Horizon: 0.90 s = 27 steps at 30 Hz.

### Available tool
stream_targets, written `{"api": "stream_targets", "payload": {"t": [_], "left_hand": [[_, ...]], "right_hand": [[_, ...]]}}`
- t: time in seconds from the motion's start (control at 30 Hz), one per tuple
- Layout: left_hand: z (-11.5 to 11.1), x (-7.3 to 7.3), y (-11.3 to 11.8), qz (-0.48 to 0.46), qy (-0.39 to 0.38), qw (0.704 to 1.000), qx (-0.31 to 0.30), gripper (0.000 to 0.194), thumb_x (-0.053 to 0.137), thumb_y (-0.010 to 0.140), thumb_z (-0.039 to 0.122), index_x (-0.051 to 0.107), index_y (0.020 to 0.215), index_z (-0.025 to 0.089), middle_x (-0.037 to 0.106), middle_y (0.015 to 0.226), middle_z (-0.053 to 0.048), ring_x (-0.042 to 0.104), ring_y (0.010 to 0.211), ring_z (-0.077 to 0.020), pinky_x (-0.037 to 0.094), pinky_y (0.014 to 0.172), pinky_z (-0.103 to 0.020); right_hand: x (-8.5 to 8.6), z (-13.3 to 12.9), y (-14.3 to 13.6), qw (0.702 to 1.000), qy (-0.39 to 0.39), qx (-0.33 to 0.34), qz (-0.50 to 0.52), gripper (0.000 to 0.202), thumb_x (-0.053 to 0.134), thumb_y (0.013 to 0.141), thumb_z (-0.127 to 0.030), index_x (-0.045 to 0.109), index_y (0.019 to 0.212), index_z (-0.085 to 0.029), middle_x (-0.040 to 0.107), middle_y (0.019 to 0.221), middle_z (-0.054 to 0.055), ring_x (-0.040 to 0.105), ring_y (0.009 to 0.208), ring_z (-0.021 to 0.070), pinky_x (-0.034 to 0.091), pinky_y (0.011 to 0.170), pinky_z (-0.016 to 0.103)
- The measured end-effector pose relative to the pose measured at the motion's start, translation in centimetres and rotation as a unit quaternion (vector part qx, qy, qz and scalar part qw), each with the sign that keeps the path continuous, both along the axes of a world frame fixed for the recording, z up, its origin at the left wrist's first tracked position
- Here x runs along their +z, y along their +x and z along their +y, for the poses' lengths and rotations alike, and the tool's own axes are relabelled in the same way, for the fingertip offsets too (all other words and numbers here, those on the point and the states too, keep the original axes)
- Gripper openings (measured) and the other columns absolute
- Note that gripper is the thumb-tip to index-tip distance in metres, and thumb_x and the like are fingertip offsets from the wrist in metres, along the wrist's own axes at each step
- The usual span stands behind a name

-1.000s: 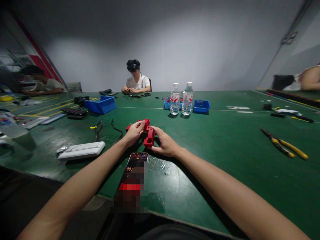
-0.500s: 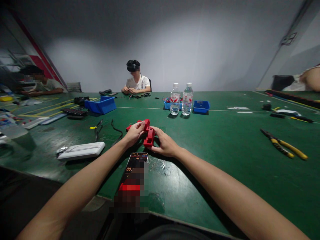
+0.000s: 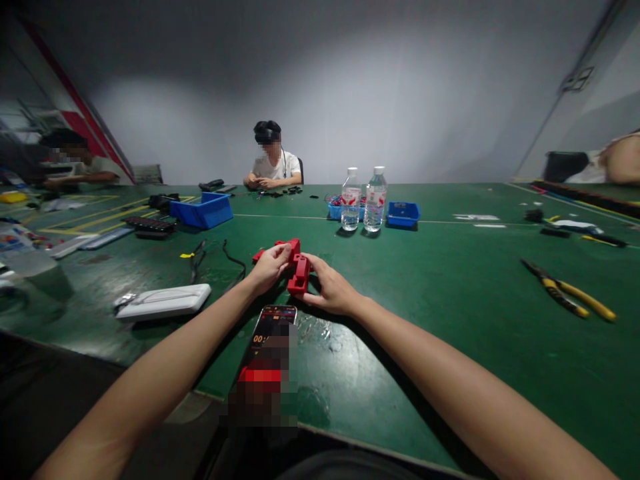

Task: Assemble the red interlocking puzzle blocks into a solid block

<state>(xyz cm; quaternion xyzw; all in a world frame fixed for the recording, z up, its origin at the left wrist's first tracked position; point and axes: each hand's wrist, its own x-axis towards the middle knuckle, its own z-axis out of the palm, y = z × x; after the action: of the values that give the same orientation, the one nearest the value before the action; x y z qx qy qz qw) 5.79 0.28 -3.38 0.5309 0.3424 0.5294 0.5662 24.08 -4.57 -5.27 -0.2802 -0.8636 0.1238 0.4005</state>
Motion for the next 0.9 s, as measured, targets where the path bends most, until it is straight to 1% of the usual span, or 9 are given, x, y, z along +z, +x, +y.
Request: {"api": "stream_targets", "payload": {"t": [0.3, 0.5, 0.73, 0.9], "left_hand": [[0.08, -0.03, -0.04, 0.002, 0.002, 1.0, 0.005, 0.054, 0.075, 0.06, 0.055, 0.063, 0.089, 0.012, 0.065, 0.083, -0.005, 0.06, 0.075, -0.0132, 0.046, 0.078, -0.028], [0.01, -0.02, -0.05, 0.004, 0.001, 1.0, 0.006, 0.053, 0.074, 0.061, 0.054, 0.063, 0.09, 0.012, 0.066, 0.085, -0.005, 0.06, 0.078, -0.0138, 0.046, 0.079, -0.028], [-0.08, 0.1, -0.07, 0.003, 0.001, 1.0, 0.007, 0.052, 0.075, 0.061, 0.054, 0.063, 0.09, 0.011, 0.066, 0.084, -0.006, 0.06, 0.076, -0.0136, 0.046, 0.078, -0.028], [-0.01, 0.0, -0.07, 0.012, 0.002, 1.0, 0.001, 0.053, 0.074, 0.062, 0.055, 0.063, 0.091, 0.011, 0.066, 0.086, -0.006, 0.06, 0.078, -0.0144, 0.046, 0.079, -0.028]], "right_hand": [[0.03, -0.03, 0.02, 1.0, -0.002, -0.003, -0.003, 0.079, 0.065, 0.078, -0.037, 0.022, 0.143, -0.025, 0.042, 0.141, 0.013, 0.046, 0.127, 0.0276, 0.04, 0.105, 0.051], [0.05, -0.04, 0.01, 1.0, -0.005, -0.001, -0.001, 0.079, 0.066, 0.078, -0.036, 0.023, 0.143, -0.025, 0.043, 0.141, 0.013, 0.047, 0.126, 0.0281, 0.041, 0.104, 0.051], [0.11, -0.05, -0.03, 1.0, -0.006, -0.001, -0.001, 0.079, 0.066, 0.078, -0.036, 0.023, 0.143, -0.025, 0.043, 0.141, 0.014, 0.047, 0.126, 0.029, 0.04, 0.104, 0.052], [0.06, -0.05, -0.02, 1.0, -0.007, -0.001, 0.0, 0.079, 0.066, 0.078, -0.036, 0.023, 0.143, -0.025, 0.043, 0.141, 0.013, 0.047, 0.126, 0.028, 0.04, 0.104, 0.05]]}}
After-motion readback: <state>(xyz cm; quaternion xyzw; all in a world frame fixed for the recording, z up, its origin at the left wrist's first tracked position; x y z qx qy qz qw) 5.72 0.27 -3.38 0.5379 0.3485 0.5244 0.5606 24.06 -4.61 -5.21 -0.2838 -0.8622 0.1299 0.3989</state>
